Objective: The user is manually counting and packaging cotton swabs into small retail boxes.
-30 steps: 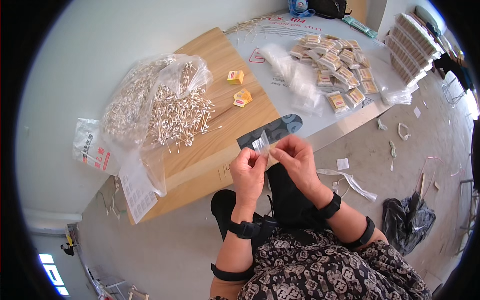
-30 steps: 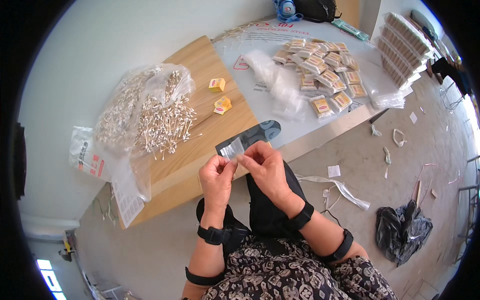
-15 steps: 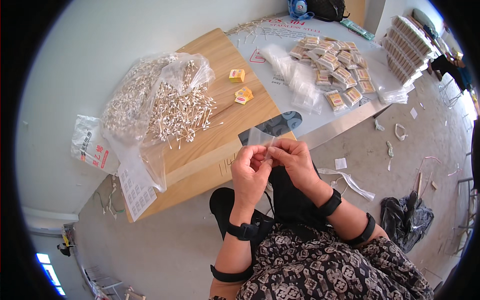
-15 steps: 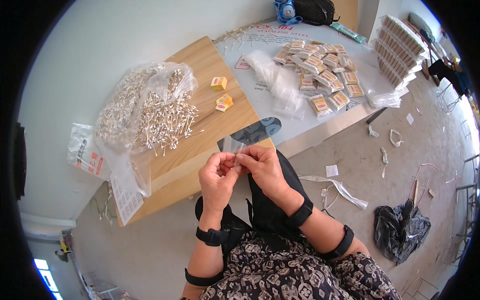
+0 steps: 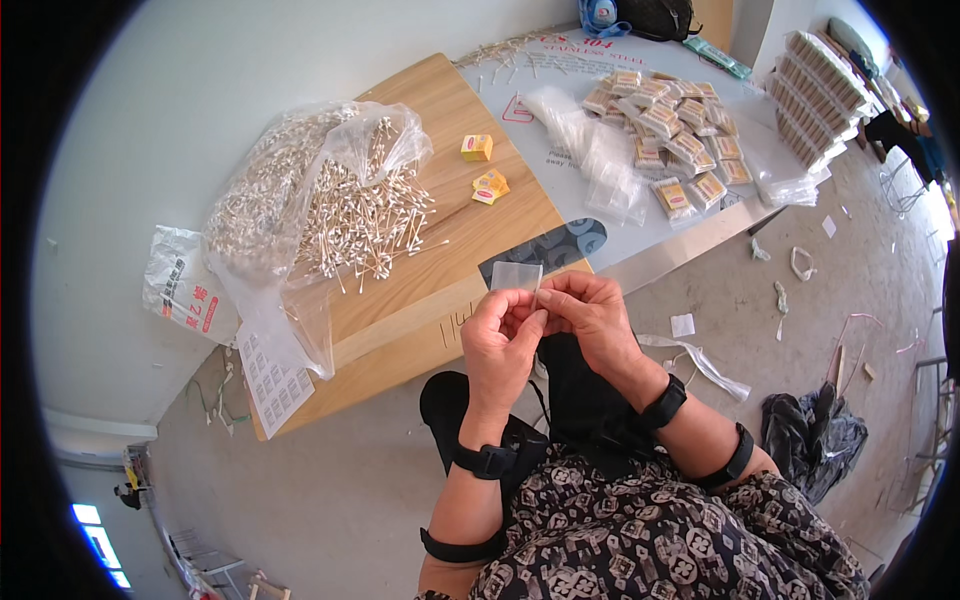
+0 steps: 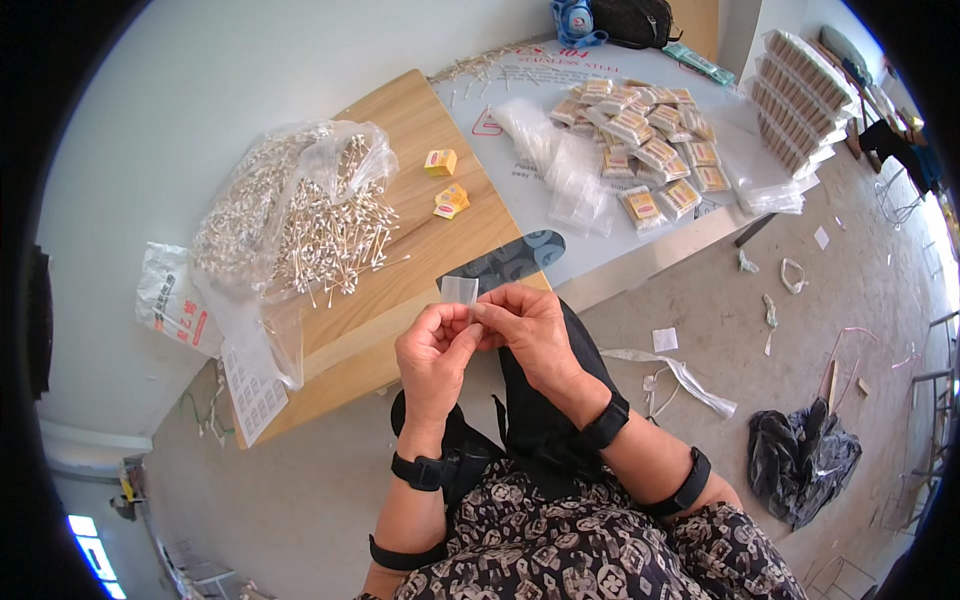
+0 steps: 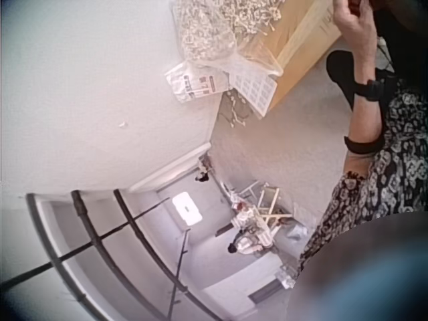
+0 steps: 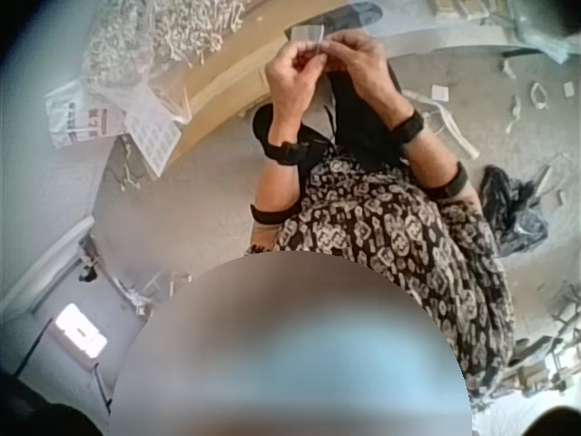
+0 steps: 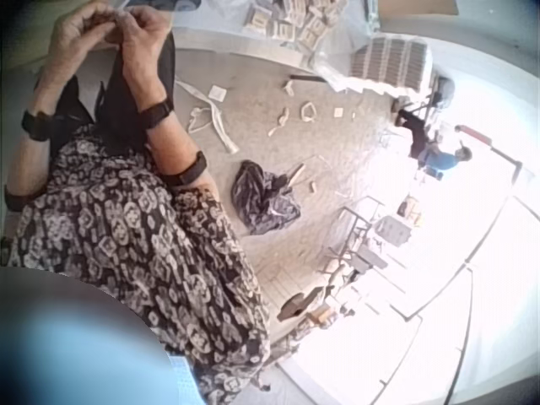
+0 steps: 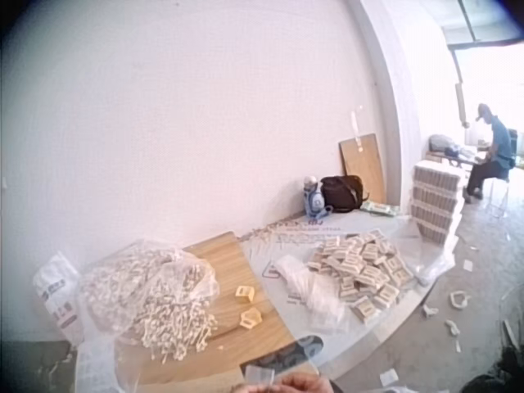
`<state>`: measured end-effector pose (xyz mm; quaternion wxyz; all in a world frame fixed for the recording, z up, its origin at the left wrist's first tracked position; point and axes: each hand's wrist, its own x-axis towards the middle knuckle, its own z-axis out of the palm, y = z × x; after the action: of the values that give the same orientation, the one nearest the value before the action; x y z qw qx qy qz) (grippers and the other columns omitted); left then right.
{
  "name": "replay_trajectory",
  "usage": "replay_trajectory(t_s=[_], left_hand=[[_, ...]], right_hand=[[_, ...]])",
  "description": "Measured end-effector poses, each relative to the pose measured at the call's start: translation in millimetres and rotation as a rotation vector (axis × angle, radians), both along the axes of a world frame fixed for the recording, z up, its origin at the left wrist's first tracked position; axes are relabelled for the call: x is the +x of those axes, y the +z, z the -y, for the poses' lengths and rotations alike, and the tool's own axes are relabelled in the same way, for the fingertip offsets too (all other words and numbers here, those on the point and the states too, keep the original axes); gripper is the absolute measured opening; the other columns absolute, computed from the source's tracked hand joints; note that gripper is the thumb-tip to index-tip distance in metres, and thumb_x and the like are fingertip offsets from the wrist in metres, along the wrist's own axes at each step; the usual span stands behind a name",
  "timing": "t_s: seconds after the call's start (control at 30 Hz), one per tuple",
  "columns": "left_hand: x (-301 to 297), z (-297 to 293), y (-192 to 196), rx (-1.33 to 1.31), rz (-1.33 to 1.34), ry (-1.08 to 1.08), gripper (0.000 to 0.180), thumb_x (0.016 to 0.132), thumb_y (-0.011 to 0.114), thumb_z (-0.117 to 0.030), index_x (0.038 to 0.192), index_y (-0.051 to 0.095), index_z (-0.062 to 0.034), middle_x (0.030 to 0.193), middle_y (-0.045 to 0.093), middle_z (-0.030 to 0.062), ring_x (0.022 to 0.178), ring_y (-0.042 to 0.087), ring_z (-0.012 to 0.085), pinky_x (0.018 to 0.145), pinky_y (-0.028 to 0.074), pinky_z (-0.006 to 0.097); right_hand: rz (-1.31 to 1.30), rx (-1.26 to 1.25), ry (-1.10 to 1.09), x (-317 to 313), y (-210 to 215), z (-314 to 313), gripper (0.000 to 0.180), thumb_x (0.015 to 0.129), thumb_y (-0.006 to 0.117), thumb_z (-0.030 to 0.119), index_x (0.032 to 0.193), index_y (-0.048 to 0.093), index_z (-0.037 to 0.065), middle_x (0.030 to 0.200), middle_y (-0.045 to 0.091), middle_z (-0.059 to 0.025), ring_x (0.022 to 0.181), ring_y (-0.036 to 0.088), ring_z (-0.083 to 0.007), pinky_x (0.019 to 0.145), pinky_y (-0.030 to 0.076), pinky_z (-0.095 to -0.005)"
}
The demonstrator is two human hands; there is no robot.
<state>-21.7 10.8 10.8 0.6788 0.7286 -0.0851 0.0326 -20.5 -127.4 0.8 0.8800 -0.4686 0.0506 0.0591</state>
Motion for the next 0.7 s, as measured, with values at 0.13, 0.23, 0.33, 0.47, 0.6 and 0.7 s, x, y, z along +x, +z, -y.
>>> replay_trajectory(t_s=[0.13, 0.23, 0.33, 0.47, 0.6, 0.7], left_hand=[[-1.1, 2.2, 4.7, 0.148, 0.071, 0.044, 0.012, 0.085, 0.070, 0.003, 0.095, 0.064, 0.0030, 0.081, 0.065, 0.0039, 0.069, 0.060, 0.0077, 0.063, 0.051, 0.023], [-2.7, 6.8, 8.9, 0.264, 0.140, 0.048, 0.011, 0.086, 0.069, 0.003, 0.096, 0.064, 0.0034, 0.080, 0.065, 0.0029, 0.069, 0.060, 0.0073, 0.063, 0.051, 0.022], [-2.7, 10.7, 11.9, 0.340, 0.192, 0.056, 0.013, 0.086, 0.071, 0.002, 0.096, 0.064, 0.0030, 0.079, 0.065, 0.0032, 0.068, 0.060, 0.0080, 0.063, 0.051, 0.023], [-3.0, 9.2, 7.1, 0.251, 0.170, 0.037, 0.016, 0.084, 0.071, 0.002, 0.097, 0.062, 0.0022, 0.083, 0.064, 0.0081, 0.066, 0.064, 0.0142, 0.059, 0.052, 0.027], [-2.9, 5.1, 4.5, 0.219, 0.135, 0.031, 0.014, 0.085, 0.070, 0.001, 0.097, 0.063, 0.0024, 0.083, 0.065, 0.0083, 0.067, 0.064, 0.0137, 0.060, 0.052, 0.027], [-2.4, 4.2, 2.0, 0.174, 0.122, 0.043, 0.011, 0.087, 0.069, -0.001, 0.096, 0.064, 0.0028, 0.083, 0.066, 0.0081, 0.067, 0.064, 0.0129, 0.061, 0.052, 0.026]], right_hand=[[0.005, -0.004, -0.002, -0.6, 7.1, -0.9, 0.015, 0.090, 0.070, 0.011, 0.091, 0.066, -0.004, 0.079, 0.069, -0.0061, 0.067, 0.065, -0.0097, 0.061, 0.054, -0.0222], [0.034, -0.119, -0.027, -1.3, 8.9, -1.2, 0.016, 0.090, 0.070, 0.010, 0.090, 0.066, -0.005, 0.079, 0.069, -0.0067, 0.067, 0.064, -0.0094, 0.061, 0.054, -0.0227], [0.031, -0.133, -0.034, -0.2, 3.8, 1.7, 0.016, 0.090, 0.069, 0.010, 0.090, 0.066, -0.006, 0.079, 0.069, -0.0072, 0.067, 0.064, -0.0093, 0.061, 0.054, -0.0232], [0.027, -0.128, -0.027, -0.7, -0.7, 2.0, 0.015, 0.091, 0.068, 0.010, 0.090, 0.067, -0.005, 0.079, 0.069, -0.0069, 0.068, 0.064, -0.0094, 0.061, 0.054, -0.0235], [0.020, -0.104, -0.022, -1.8, 1.9, 0.9, 0.016, 0.092, 0.067, 0.011, 0.092, 0.068, -0.004, 0.078, 0.069, -0.0058, 0.068, 0.064, -0.0091, 0.061, 0.054, -0.0232], [0.006, -0.098, -0.011, -2.3, 0.5, 1.9, 0.016, 0.093, 0.066, 0.012, 0.093, 0.069, -0.003, 0.078, 0.069, -0.0053, 0.067, 0.064, -0.0092, 0.061, 0.054, -0.0229]])
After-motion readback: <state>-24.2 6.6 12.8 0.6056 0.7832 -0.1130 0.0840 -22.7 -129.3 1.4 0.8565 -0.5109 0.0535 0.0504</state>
